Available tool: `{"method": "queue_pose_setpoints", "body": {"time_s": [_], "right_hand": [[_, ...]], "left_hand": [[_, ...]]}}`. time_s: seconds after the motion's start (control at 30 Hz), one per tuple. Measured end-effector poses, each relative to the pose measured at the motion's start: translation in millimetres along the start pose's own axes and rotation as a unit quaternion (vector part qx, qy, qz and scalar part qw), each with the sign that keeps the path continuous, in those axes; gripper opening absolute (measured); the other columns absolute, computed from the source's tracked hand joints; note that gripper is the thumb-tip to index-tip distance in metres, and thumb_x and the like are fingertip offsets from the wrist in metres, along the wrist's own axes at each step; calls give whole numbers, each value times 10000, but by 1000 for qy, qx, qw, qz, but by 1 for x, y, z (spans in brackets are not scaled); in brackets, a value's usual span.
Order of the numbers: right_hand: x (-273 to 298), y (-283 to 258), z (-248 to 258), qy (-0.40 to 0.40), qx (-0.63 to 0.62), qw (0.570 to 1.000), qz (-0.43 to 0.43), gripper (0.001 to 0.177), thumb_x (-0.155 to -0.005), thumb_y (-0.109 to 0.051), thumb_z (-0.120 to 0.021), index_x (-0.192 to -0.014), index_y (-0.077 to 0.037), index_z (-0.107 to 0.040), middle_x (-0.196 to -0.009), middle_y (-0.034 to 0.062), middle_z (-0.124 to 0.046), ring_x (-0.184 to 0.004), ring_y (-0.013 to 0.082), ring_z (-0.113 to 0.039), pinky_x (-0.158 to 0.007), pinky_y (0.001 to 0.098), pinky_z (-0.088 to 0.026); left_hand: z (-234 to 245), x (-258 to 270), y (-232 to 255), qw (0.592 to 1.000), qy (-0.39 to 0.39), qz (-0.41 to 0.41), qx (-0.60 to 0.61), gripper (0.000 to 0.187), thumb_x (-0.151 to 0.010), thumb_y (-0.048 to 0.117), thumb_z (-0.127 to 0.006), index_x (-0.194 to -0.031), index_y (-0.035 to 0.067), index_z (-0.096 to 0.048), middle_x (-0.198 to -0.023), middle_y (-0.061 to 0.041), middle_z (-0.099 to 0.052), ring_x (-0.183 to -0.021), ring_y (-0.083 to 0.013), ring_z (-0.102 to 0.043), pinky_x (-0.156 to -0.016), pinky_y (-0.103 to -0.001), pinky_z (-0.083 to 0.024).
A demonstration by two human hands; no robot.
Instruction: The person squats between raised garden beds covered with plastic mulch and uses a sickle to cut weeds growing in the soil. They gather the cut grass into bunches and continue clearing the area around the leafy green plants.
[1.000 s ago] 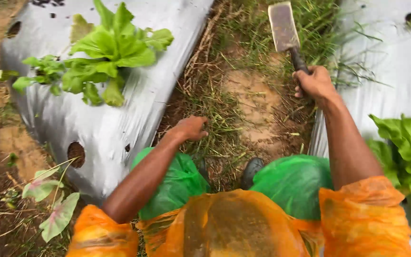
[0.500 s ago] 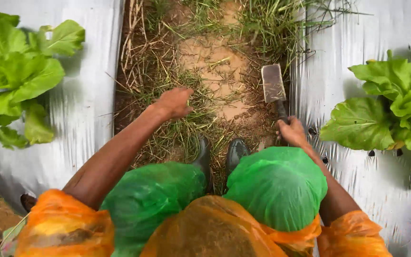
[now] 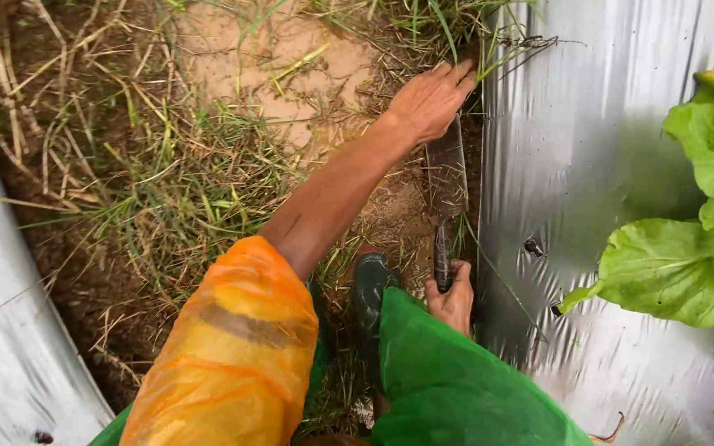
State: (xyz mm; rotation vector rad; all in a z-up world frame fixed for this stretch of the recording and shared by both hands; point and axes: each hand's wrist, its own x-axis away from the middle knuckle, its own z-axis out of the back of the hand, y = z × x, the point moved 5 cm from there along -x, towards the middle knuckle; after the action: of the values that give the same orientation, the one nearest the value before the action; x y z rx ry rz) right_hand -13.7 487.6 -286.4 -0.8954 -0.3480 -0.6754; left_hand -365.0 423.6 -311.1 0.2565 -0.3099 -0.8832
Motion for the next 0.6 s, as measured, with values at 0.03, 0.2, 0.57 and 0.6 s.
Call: {"method": "queue_pose_setpoints", "body": {"time_s": [0.03, 0.2, 0.57, 0.6], "right_hand": [[-4, 7, -2, 2, 2, 1000, -8, 321, -887, -182, -646, -1126, -107, -445, -848, 112, -625, -667, 227, -539, -644, 431, -455], [-10, 3, -3, -6, 26, 999, -38, 417, -866, -199, -649, -1163, -99, -373, -889, 170, -666, -668, 298, -598, -656, 473, -480], [-76, -79, 3, 40, 119, 988, 90, 351, -1019, -315, -490, -1238, -64, -377, -919, 151, -606, -691, 358, -599, -583, 510, -492], [-86, -94, 3, 56, 135, 981, 129, 320, -1048, -300, -459, -1231, -58, -356, -907, 151, -558, -666, 336, -565, -533, 506, -494]], "left_hand": [[-9, -18, -4, 1000, -4, -5, 6, 693, -860, -168, -464, -1524, -3, -353, -1592, -267, -295, -1377, -421, -482, -1091, -447, -490], [18, -55, -24, 951, 135, 8, -279, 527, -883, -38, -682, -1378, 57, -531, -1219, -124, -581, -893, -184, -662, -649, -314, -605], [-26, -53, -107, 950, -14, 80, -302, 270, -1029, 17, -459, -1285, 76, -515, -927, -151, -514, -899, -254, -551, -782, -415, -538], [-23, -51, -107, 905, -14, 76, -418, 351, -1055, 12, -366, -1391, 55, -458, -1348, -292, -578, -1258, -343, -588, -1024, -465, -567]]}}
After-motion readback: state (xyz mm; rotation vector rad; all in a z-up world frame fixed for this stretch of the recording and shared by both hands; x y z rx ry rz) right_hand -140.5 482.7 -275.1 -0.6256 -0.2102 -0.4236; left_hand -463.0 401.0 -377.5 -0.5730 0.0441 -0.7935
